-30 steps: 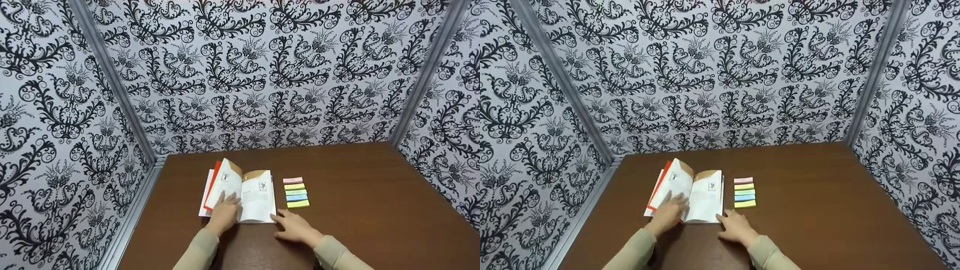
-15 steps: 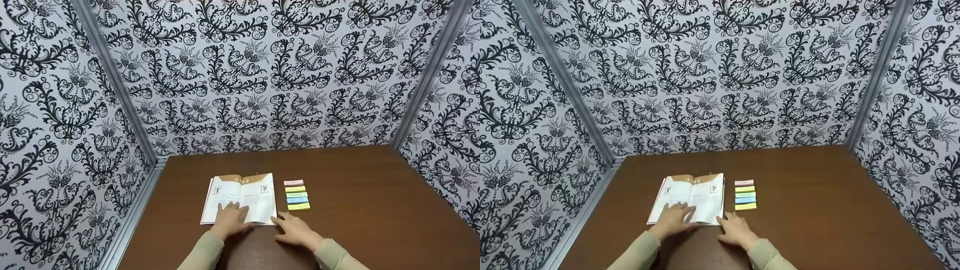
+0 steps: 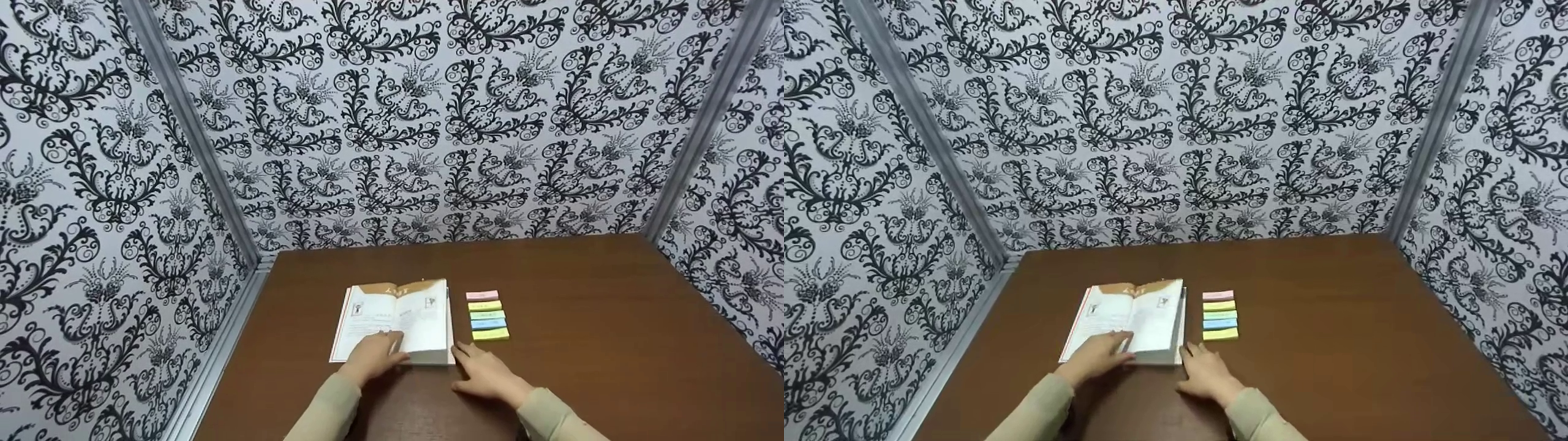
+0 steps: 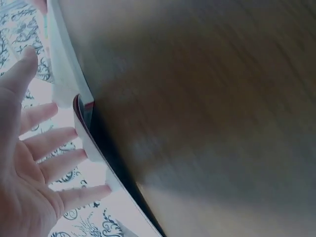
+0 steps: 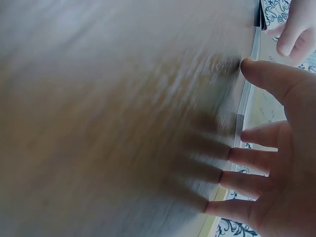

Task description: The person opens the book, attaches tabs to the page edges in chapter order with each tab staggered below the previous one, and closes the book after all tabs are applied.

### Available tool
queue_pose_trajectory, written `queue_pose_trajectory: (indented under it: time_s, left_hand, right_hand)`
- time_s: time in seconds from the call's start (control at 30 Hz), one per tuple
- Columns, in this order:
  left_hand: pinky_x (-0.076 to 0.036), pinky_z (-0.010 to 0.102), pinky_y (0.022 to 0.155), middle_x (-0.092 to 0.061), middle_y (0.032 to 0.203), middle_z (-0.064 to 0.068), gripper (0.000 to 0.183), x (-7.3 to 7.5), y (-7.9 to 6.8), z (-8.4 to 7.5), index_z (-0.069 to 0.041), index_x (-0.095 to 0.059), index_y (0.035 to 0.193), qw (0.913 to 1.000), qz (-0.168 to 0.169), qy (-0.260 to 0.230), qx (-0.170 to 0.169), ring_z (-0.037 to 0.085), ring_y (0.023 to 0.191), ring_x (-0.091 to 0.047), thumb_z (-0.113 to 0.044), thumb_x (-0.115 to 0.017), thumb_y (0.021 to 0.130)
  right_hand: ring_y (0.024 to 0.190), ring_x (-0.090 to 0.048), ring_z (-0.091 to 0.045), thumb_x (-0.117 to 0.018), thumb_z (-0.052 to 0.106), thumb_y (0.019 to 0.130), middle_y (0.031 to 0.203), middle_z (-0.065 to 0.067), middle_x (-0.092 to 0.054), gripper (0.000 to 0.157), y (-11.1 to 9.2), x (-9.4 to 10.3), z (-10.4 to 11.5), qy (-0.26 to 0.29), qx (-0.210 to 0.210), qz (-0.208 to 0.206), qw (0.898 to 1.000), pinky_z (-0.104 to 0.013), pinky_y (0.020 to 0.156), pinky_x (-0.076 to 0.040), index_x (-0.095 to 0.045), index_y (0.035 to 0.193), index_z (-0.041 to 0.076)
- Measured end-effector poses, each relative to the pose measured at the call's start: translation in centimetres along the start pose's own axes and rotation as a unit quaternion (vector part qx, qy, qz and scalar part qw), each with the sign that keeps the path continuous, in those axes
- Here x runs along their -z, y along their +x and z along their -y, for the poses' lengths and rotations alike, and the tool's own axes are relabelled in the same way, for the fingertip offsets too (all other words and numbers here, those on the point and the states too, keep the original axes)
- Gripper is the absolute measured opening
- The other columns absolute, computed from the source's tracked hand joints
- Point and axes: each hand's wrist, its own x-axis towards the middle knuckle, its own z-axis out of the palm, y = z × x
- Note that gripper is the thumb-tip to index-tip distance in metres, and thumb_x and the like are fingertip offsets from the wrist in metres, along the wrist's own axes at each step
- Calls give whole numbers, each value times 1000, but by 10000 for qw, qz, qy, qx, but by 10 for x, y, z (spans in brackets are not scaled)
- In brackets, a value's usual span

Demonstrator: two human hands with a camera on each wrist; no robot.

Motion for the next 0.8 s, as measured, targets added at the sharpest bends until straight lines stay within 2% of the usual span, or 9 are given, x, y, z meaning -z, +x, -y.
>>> queue_pose_trajectory:
  time_s: [0.1,0.2,0.27,0.37,0.5,0.57,0.67,0.73,0.8]
  left_hand:
    - [-50,41,88,-68,114,8,44,-1,-3,3,-8,-63,125,9985,-184,-514,-87,27,102,-65,-39,-63,93]
    - [-52,43,82,-70,100,8,33,-5,-6,6,-6,-63,119,9955,-543,-767,-111,27,93,-66,-30,-60,96]
    - [-53,43,77,-69,93,9,25,-6,-9,8,-5,-64,111,9934,-762,-856,-9,27,87,-67,-25,-58,97]
    - [-53,42,66,-70,95,12,24,-5,-11,10,-2,-62,112,9876,-1028,-1146,302,26,80,-67,-17,-58,95]
    - [-51,33,55,-68,96,17,52,0,-10,10,12,-46,133,9707,-1297,-1811,899,18,67,-62,-15,-60,91]
    - [-49,31,53,-66,89,15,55,1,-9,12,16,-45,131,9593,-1560,-2056,1143,16,63,-57,-15,-62,90]
    - [-52,35,57,-66,81,16,43,2,-8,16,15,-54,118,9439,-2035,-2208,1377,21,67,-61,-12,-67,88]
    - [-53,41,62,-67,86,22,44,2,-9,20,14,-54,119,9348,-2258,-2273,1534,27,73,-64,-9,-69,85]
    - [-53,46,68,-65,103,27,57,2,-10,24,11,-48,131,9310,-2387,-2208,1657,32,81,-64,-5,-71,80]
  right_hand:
    - [129,-36,-54,-71,36,84,143,-30,-40,74,0,0,-1,-35,43,-33,10000,-67,97,-35,-46,139,-7]
    - [129,-36,-54,-72,36,84,143,-30,-40,75,-1,0,-1,-35,6,-44,10000,-67,98,-35,-46,139,-7]
    - [130,-35,-53,-72,36,84,144,-29,-40,75,0,-1,0,1,-41,-20,10000,-67,98,-34,-45,140,-7]
    - [131,-35,-52,-71,37,85,145,-28,-39,75,0,-2,1,26,-72,15,10000,-67,99,-33,-45,141,-4]
    - [131,-36,-52,-69,37,87,146,-27,-39,71,1,-1,1,47,-52,71,10000,-69,98,-33,-45,143,0]
    - [131,-35,-52,-68,37,88,146,-27,-38,70,0,0,1,51,-46,113,9999,-69,98,-32,-44,143,1]
    - [132,-34,-52,-68,37,88,146,-27,-38,70,0,0,0,66,-35,152,9999,-69,99,-32,-45,143,2]
    - [132,-35,-52,-68,37,88,146,-27,-38,69,0,1,0,36,-43,164,9999,-69,99,-32,-45,143,2]
    - [131,-36,-51,-68,37,88,146,-27,-38,69,0,0,-1,-27,-63,164,9998,-67,100,-33,-45,144,3]
